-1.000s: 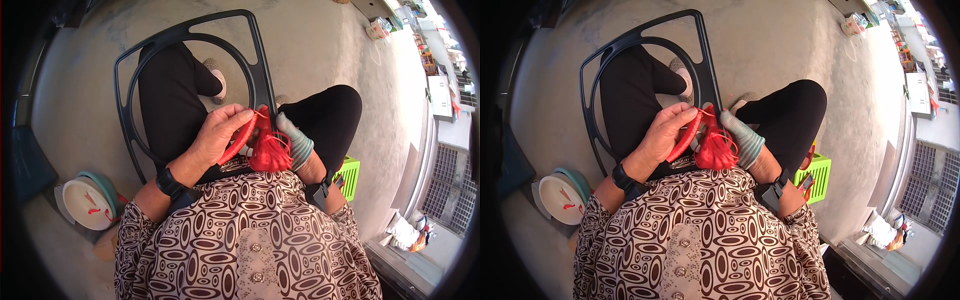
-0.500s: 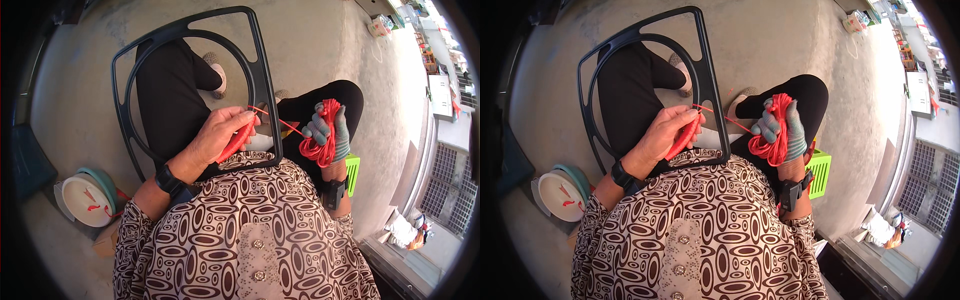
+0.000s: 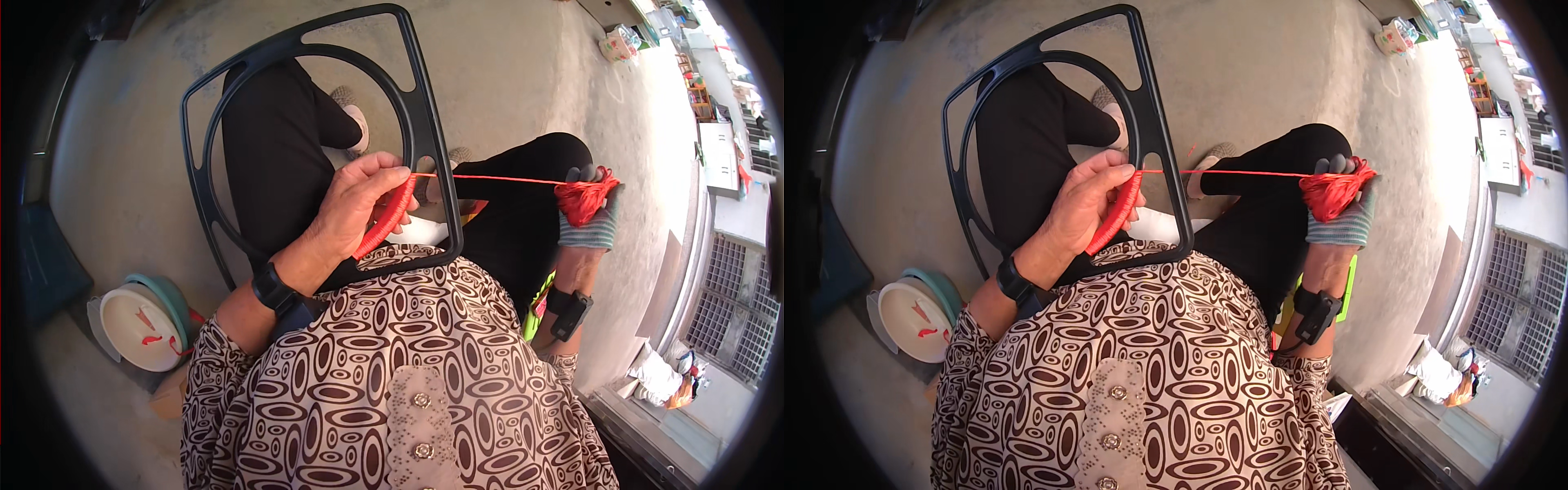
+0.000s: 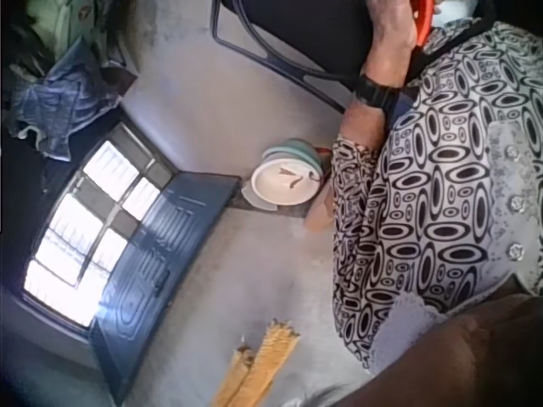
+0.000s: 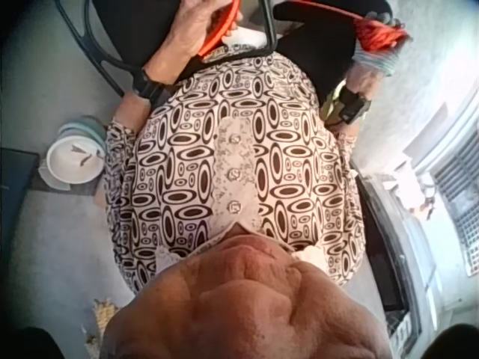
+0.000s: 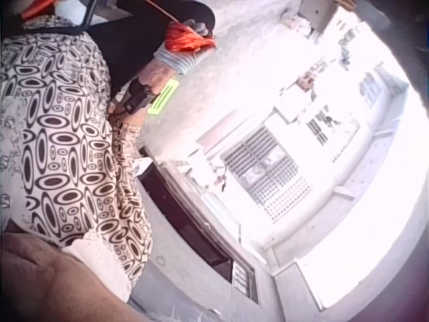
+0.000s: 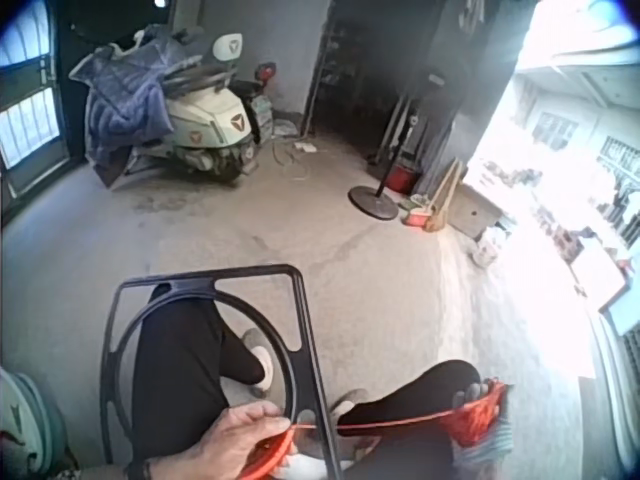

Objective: The recorder is winding a red plastic cord around a black circular frame, likely for furniture manufacturing.

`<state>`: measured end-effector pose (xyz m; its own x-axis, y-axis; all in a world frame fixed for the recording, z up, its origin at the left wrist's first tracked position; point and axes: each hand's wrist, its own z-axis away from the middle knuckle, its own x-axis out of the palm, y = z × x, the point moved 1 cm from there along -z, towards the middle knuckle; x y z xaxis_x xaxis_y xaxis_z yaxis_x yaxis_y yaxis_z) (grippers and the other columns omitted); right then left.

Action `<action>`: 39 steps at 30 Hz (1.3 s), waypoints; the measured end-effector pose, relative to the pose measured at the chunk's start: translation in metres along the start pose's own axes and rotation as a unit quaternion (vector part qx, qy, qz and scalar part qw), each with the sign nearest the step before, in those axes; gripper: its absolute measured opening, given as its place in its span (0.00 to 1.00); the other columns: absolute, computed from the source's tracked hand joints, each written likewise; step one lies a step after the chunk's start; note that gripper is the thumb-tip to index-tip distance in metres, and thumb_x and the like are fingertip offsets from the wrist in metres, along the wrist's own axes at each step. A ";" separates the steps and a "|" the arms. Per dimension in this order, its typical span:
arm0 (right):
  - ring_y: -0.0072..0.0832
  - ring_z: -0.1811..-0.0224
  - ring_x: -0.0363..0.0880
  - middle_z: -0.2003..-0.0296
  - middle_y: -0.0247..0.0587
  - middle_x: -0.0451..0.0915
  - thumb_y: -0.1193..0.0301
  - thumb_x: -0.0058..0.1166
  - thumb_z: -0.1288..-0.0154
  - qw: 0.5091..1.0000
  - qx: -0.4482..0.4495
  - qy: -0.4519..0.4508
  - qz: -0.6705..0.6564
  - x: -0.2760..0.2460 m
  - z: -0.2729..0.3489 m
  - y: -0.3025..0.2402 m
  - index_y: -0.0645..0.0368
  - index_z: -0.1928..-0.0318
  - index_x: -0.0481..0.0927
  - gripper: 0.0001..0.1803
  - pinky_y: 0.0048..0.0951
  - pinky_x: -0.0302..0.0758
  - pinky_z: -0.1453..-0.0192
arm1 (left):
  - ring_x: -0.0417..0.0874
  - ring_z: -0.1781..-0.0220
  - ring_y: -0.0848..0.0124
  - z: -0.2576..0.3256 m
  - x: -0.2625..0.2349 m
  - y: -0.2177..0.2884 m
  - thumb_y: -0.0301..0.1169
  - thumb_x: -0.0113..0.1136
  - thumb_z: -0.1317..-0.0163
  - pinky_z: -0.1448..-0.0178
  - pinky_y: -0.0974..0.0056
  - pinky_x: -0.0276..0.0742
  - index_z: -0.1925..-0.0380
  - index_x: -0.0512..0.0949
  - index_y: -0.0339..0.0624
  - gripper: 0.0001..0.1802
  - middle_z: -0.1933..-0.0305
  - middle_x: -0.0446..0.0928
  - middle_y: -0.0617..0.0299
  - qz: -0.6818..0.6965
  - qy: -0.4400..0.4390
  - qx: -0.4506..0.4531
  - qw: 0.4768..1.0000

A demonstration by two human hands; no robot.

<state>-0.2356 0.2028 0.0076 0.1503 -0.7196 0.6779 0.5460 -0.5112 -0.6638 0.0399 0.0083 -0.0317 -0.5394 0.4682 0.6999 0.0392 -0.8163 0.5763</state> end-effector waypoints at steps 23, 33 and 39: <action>0.42 0.53 0.81 0.49 0.54 0.77 0.31 0.23 0.34 0.856 0.454 -0.240 0.058 0.109 0.013 0.158 0.67 0.38 0.69 0.50 0.43 0.80 0.45 | 0.84 0.70 0.68 -0.001 -0.004 -0.013 0.33 0.63 0.36 0.69 0.66 0.83 0.57 0.76 0.36 0.14 0.67 0.81 0.55 0.080 -0.040 -0.106 0.990; 0.31 0.56 0.81 0.51 0.45 0.79 0.52 0.57 0.36 0.827 0.382 -0.411 0.037 0.103 0.024 0.143 0.66 0.34 0.63 0.39 0.30 0.81 0.50 | 0.84 0.69 0.72 -0.002 -0.001 -0.009 0.33 0.56 0.31 0.65 0.68 0.82 0.61 0.78 0.35 0.10 0.66 0.81 0.57 -0.028 -0.056 -0.039 0.997; 0.23 0.59 0.80 0.58 0.39 0.81 0.69 0.65 0.41 0.849 0.287 -0.279 0.345 0.099 0.031 0.128 0.66 0.47 0.74 0.24 0.26 0.79 0.53 | 0.79 0.62 0.82 -0.003 0.000 -0.006 0.30 0.54 0.31 0.57 0.76 0.75 0.61 0.78 0.36 0.08 0.64 0.79 0.66 -0.031 -0.013 0.030 0.999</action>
<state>-0.1248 0.0810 -0.0007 0.8771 -0.3381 0.3413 0.4573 0.3700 -0.8087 0.0371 0.0117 -0.0364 -0.5208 0.5262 0.6722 0.0570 -0.7642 0.6424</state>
